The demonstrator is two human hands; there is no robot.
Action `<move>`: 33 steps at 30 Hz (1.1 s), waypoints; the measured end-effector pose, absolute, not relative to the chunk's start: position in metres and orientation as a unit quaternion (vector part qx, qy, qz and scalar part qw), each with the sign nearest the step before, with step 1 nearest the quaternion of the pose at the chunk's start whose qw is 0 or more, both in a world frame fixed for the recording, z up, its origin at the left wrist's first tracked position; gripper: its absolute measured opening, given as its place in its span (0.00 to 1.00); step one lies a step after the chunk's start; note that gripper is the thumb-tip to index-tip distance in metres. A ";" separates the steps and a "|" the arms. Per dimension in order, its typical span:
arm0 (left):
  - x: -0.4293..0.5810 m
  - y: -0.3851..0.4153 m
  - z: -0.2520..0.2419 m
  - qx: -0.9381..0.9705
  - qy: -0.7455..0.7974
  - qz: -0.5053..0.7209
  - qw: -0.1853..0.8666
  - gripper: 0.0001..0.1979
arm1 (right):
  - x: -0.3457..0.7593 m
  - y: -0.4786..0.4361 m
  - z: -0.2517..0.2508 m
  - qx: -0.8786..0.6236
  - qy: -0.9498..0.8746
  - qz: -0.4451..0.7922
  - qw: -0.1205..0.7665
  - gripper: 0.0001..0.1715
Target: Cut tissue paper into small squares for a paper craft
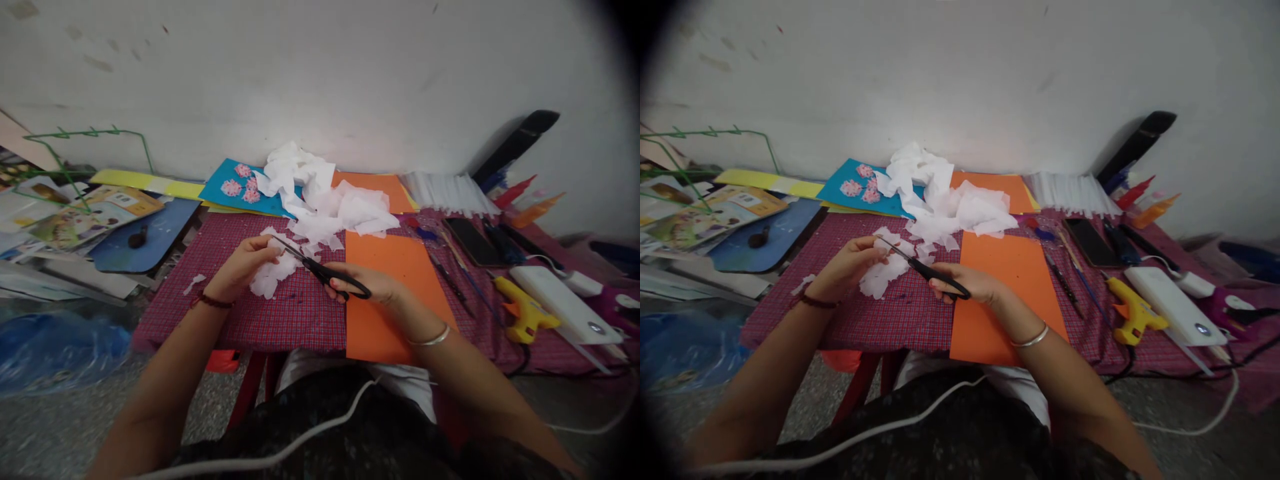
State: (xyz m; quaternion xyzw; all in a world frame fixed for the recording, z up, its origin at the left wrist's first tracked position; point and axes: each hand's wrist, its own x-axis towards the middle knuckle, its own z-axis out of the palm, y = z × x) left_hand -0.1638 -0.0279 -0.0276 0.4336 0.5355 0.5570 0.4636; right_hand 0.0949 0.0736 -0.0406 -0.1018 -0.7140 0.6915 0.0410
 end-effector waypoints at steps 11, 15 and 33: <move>-0.167 -0.027 -0.030 0.412 0.563 0.540 0.472 0.10 | 0.089 0.072 -0.046 -0.177 -0.692 0.698 0.057 0.31; -0.164 -0.028 -0.027 0.419 0.567 0.547 0.451 0.09 | 0.090 0.072 -0.046 -0.158 -0.702 0.691 0.063 0.30; -0.162 -0.021 -0.031 0.441 0.492 0.606 0.443 0.12 | 0.090 0.077 -0.055 -0.011 -0.676 0.736 0.034 0.42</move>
